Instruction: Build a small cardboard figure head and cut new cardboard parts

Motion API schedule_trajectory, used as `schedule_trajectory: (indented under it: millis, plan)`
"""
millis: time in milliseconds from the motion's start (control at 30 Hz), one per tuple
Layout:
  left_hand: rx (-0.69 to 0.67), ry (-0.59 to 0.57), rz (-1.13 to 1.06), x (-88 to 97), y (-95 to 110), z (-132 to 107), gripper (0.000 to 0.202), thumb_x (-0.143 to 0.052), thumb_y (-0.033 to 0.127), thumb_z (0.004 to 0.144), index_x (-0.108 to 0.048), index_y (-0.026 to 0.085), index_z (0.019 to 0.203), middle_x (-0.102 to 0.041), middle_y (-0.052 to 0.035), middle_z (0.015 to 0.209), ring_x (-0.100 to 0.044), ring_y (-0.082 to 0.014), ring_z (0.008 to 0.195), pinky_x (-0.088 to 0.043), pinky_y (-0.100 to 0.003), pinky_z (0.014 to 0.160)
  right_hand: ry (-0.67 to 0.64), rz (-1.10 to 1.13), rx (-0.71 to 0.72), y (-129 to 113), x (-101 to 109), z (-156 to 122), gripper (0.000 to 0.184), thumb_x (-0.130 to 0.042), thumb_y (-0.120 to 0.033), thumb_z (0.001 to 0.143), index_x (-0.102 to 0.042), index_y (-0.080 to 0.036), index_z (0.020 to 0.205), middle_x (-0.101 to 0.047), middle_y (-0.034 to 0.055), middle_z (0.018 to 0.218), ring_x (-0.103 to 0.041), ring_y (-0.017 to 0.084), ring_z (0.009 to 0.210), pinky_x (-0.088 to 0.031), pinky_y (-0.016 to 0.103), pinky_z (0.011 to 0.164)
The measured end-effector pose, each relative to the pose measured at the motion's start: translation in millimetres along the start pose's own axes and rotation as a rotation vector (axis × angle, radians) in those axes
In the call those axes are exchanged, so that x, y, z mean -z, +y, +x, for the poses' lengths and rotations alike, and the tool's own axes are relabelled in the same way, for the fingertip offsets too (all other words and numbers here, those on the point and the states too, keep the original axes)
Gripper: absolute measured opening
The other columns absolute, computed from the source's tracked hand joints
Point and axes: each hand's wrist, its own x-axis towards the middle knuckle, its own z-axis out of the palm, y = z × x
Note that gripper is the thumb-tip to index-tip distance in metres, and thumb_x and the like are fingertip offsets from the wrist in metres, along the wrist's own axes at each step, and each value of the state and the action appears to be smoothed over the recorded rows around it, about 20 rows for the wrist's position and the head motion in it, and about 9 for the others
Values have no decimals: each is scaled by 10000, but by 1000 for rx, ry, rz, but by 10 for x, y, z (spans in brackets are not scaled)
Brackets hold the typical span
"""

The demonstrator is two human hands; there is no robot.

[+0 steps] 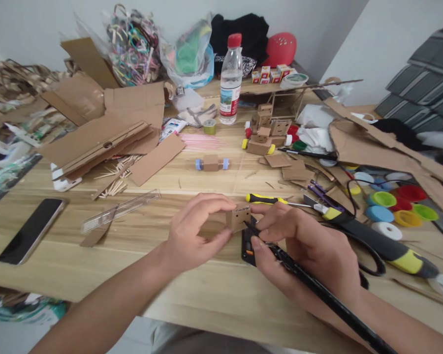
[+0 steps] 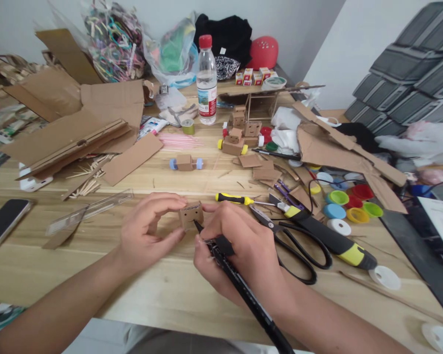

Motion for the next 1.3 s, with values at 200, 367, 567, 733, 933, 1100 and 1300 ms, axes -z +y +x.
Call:
schedule_trajectory:
  millis: [200, 367, 567, 733, 933, 1100, 1300]
  plan:
    - [6, -1, -12, 0, -3, -3, 292, -666, 92, 876, -645, 203, 1145, -780, -84, 1056, -751, -187, 1013, -641, -320, 906, -27, -2, 10, -6, 11, -1, 281, -621, -50, 815, -507, -305, 838, -651, -53, 682, -712, 183, 599, -664, 430, 889]
    - [12, -8, 8, 6, 1, -6, 286, -663, 108, 888, -650, 215, 1153, -784, -79, 1054, -755, -199, 1001, -650, -344, 884, -29, -18, 21, -7, -7, -11, 275, -628, -60, 824, -513, -308, 849, -665, -42, 695, -740, 204, 643, -670, 427, 882]
    - [0, -12, 1, 10, 7, 4, 292, -671, 107, 883, -651, 217, 1152, -784, -79, 1047, -756, -200, 996, -653, -344, 882, -22, -14, 26, -6, -18, -4, 277, -622, -63, 829, -504, -313, 847, -656, -53, 685, -733, 194, 628, -670, 421, 896]
    - [8, -1, -9, -1, 0, -2, 295, -673, 104, 881, -658, 223, 1150, -785, -73, 1043, -757, -202, 990, -653, -345, 870, -17, -12, 7, -12, -16, 4, 283, -620, -66, 822, -494, -319, 823, -661, -44, 674, -732, 212, 628, -678, 425, 869]
    - [1, 7, -14, 3, 1, 0, 311, -683, 93, 867, -650, 215, 1151, -786, -77, 1041, -757, -196, 995, -653, -341, 885, -22, -30, 5, -10, -9, 9, 282, -614, -73, 819, -473, -317, 809, -640, -51, 650, -734, 215, 622, -680, 413, 837]
    - [3, -2, -3, 9, 4, 4, 304, -678, 101, 873, -652, 218, 1153, -787, -81, 1048, -759, -203, 996, -660, -356, 880, -15, -43, 16, 0, -6, -8, 287, -609, -64, 814, -471, -316, 827, -629, -55, 654, -725, 211, 604, -677, 430, 843]
    - [5, 1, -6, 9, 8, 2, 318, -676, 92, 863, -662, 218, 1155, -785, -78, 1046, -761, -202, 990, -657, -344, 877, -23, -40, 26, -2, 11, -8, 285, -613, -51, 831, -487, -307, 836, -634, -43, 672, -729, 205, 631, -683, 420, 822]
